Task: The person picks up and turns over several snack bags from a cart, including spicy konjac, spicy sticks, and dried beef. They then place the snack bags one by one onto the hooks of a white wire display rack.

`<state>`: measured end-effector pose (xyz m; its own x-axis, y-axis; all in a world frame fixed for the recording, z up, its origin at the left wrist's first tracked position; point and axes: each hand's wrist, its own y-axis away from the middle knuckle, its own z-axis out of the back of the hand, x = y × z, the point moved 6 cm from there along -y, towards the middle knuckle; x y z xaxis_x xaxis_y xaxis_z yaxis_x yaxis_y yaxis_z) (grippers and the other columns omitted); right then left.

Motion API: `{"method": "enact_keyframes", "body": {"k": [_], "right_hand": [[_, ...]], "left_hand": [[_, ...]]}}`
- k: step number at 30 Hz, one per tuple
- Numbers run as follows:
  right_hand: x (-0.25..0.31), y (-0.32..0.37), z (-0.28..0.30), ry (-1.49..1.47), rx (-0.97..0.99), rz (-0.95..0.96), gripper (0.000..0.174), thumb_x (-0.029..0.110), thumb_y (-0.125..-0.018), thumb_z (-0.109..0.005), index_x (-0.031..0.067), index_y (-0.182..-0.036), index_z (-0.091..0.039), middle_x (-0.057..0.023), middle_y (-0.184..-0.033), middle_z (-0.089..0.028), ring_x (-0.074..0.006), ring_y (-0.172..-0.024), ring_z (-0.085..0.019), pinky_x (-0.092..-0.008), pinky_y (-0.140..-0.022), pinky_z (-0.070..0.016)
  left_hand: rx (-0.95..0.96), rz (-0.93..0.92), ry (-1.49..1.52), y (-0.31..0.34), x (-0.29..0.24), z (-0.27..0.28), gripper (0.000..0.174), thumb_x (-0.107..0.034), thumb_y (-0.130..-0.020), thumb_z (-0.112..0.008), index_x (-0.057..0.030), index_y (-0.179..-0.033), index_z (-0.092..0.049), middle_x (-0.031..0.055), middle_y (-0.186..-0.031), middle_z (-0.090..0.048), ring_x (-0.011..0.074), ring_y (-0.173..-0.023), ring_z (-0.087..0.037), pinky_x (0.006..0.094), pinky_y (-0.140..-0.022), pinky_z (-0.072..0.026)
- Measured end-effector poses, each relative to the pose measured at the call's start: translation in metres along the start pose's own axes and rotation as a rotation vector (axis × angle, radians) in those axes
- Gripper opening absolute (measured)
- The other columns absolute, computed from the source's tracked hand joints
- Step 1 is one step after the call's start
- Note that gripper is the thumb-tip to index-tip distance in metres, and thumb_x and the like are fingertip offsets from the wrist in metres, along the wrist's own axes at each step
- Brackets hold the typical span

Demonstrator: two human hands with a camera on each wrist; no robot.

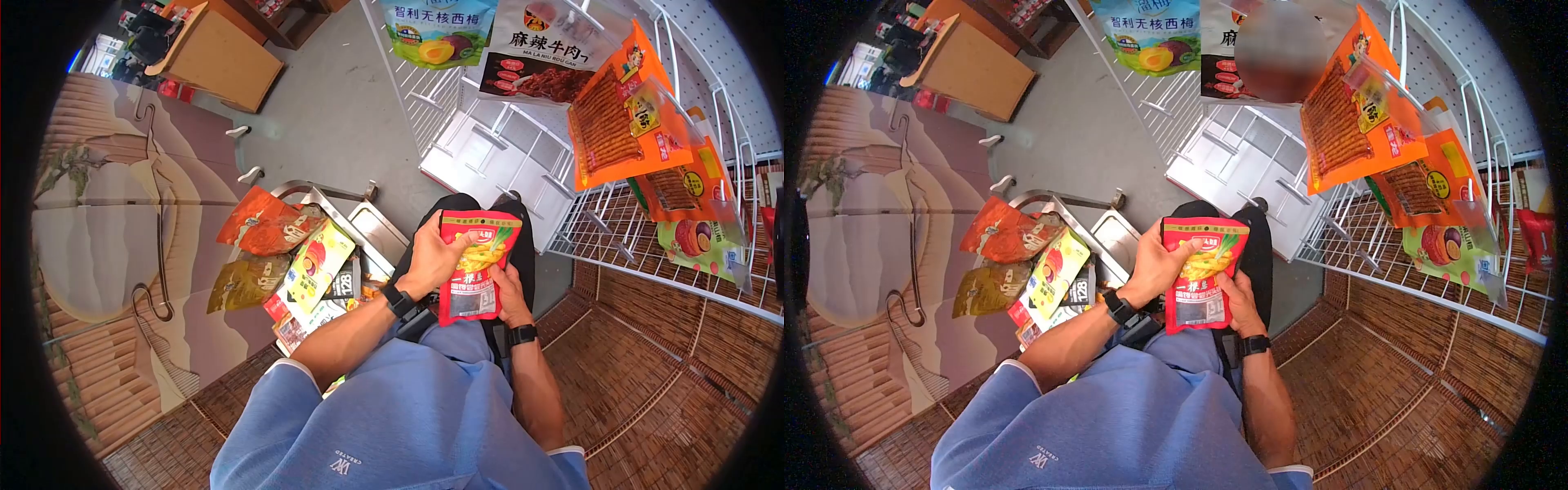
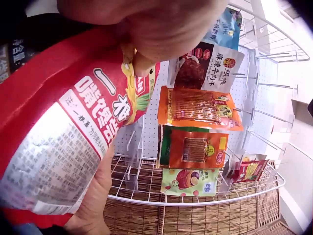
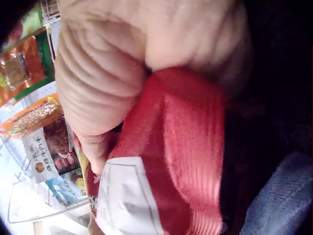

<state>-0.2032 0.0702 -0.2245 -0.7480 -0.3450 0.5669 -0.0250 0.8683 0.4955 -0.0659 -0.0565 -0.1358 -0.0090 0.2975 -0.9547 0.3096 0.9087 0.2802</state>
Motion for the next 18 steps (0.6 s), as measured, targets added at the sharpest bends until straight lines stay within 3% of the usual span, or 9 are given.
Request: {"method": "enact_keyframes", "body": {"k": [5,10,18], "right_hand": [[-0.002,-0.002,0.002,-0.001,0.002,-0.011,0.055,0.026,-0.099,-0.070,0.0006,-0.143,-0.048,-0.0115,-0.135,-0.063,-0.0209,-0.117,-0.066,-0.0366,-0.100,-0.0546],[0.002,0.000,-0.013,-0.032,0.134,-0.030,0.075,0.021,-0.090,-0.080,0.0011,-0.149,-0.040,-0.0113,-0.139,-0.059,-0.0220,-0.122,-0.063,-0.0382,-0.105,-0.0533],[0.005,0.000,-0.022,-0.008,0.116,-0.053,0.073,0.013,-0.089,-0.080,0.0023,-0.150,-0.040,-0.0107,-0.139,-0.059,-0.0214,-0.123,-0.062,-0.0385,-0.104,-0.0538]], "left_hand": [[-0.022,0.015,-0.017,-0.007,0.008,0.001,0.024,-0.003,-0.094,-0.073,0.0030,-0.115,-0.063,0.0102,-0.108,-0.075,0.0118,-0.095,-0.070,0.0288,-0.084,-0.0588],[-0.097,0.069,-0.009,-0.015,0.021,0.014,0.029,-0.010,-0.093,-0.076,0.0019,-0.117,-0.066,0.0103,-0.103,-0.077,0.0131,-0.092,-0.071,0.0309,-0.083,-0.0575],[-0.120,0.058,0.036,-0.014,0.018,0.019,0.025,-0.009,-0.095,-0.074,0.0021,-0.116,-0.066,0.0100,-0.103,-0.076,0.0118,-0.090,-0.071,0.0295,-0.080,-0.0585]]}}
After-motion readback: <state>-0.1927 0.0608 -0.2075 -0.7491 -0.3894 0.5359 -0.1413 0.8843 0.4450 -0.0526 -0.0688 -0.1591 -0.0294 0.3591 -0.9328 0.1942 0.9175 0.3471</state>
